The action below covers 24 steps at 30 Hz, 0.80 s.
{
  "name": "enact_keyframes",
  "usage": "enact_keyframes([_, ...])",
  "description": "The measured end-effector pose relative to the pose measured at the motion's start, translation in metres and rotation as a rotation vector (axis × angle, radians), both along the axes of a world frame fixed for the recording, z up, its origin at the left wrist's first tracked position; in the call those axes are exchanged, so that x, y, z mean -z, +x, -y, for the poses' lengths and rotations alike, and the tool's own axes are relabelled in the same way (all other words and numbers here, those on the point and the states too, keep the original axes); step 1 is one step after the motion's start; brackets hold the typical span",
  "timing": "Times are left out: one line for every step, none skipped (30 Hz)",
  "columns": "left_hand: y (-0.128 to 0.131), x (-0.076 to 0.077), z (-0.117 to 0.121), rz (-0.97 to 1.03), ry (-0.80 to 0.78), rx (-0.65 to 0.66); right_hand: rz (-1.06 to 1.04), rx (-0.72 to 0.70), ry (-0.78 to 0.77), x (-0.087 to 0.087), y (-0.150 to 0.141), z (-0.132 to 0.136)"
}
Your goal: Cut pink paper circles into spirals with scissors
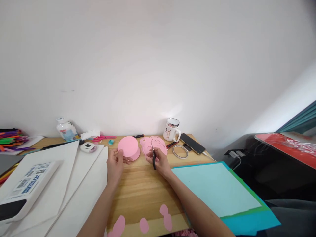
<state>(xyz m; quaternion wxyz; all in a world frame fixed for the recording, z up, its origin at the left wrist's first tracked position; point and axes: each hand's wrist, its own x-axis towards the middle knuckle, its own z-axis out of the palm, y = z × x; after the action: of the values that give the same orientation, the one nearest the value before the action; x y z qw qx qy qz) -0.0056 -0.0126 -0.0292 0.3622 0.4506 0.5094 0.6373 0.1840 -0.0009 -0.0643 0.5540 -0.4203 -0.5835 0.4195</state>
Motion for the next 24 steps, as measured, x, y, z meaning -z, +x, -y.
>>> enact_keyframes([0.001, 0.000, 0.000, 0.024, -0.016, 0.054, -0.001, -0.004, 0.009, -0.001, -0.001, 0.000])
enact_keyframes([0.001, 0.000, 0.000, 0.036, -0.028, 0.098, -0.003, -0.011, 0.016, -0.002, -0.001, 0.000])
enact_keyframes([0.002, 0.001, 0.000, 0.048, -0.036, 0.135, -0.008, -0.020, 0.022, -0.002, -0.002, 0.001])
enact_keyframes([0.003, 0.001, 0.000, 0.063, -0.041, 0.171, -0.013, -0.032, 0.026, -0.003, -0.003, 0.001])
enact_keyframes([0.005, 0.000, 0.000, 0.083, -0.048, 0.205, -0.019, -0.044, 0.028, -0.003, -0.003, 0.000])
enact_keyframes([0.006, 0.000, 0.000, 0.104, -0.059, 0.238, -0.027, -0.055, 0.027, -0.004, -0.004, 0.000])
enact_keyframes([0.008, -0.001, 0.000, 0.126, -0.072, 0.267, -0.036, -0.066, 0.022, -0.004, -0.004, 0.001])
enact_keyframes([0.009, -0.002, 0.000, 0.148, -0.087, 0.288, -0.047, -0.077, 0.014, -0.005, -0.004, 0.001])
enact_keyframes([0.010, -0.003, 0.000, 0.169, -0.101, 0.298, -0.060, -0.093, 0.002, -0.006, -0.004, 0.002])
enact_keyframes([0.011, -0.004, -0.001, 0.189, -0.112, 0.296, -0.073, -0.115, -0.014, -0.008, -0.003, 0.003])
enact_keyframes([0.011, -0.004, -0.001, 0.212, -0.114, 0.275, -0.085, -0.145, -0.035, -0.010, -0.002, 0.004])
enact_keyframes([0.011, -0.005, -0.002, 0.236, -0.110, 0.241, -0.094, -0.187, -0.058, -0.012, -0.002, 0.005])
enact_keyframes([0.010, -0.005, -0.003, 0.259, -0.102, 0.199, -0.098, -0.237, -0.084, -0.015, -0.001, 0.007])
enact_keyframes([0.009, -0.004, -0.003, 0.279, -0.094, 0.161, -0.098, -0.293, -0.111, -0.017, -0.001, 0.009])
enact_keyframes([0.008, -0.004, -0.004, 0.291, -0.093, 0.122, -0.094, -0.348, -0.137, -0.020, -0.001, 0.012])
enact_keyframes([0.007, -0.003, -0.005, 0.298, -0.092, 0.093, -0.087, -0.404, -0.166, -0.022, -0.002, 0.015])
enact_keyframes([0.006, -0.002, -0.005, 0.303, -0.093, 0.071, -0.085, -0.459, -0.198, -0.024, -0.003, 0.021])
enact_keyframes([0.004, -0.001, -0.005, 0.305, -0.094, 0.057, -0.088, -0.518, -0.236, -0.025, -0.005, 0.028])
enact_keyframes([0.003, -0.001, -0.006, 0.307, -0.093, 0.051, -0.105, -0.606, -0.301, -0.024, -0.007, 0.038])
enact_keyframes([0.002, 0.000, -0.006, 0.308, -0.087, 0.047, -0.138, -0.669, -0.355, -0.022, -0.008, 0.051])
enact_keyframes([0.002, 0.000, -0.006, 0.308, -0.079, 0.044, -0.163, -0.702, -0.392, -0.019, -0.010, 0.066])
enact_keyframes([0.001, 0.001, -0.007, 0.309, -0.070, 0.042, -0.191, -0.701, -0.406, -0.015, -0.013, 0.083])
enact_keyframes([0.000, 0.001, -0.007, 0.310, -0.059, 0.037, -0.216, -0.712, -0.417, -0.010, -0.015, 0.101])
enact_keyframes([0.000, 0.001, -0.007, 0.312, -0.050, 0.034, -0.229, -0.767, -0.456, -0.005, -0.017, 0.118])
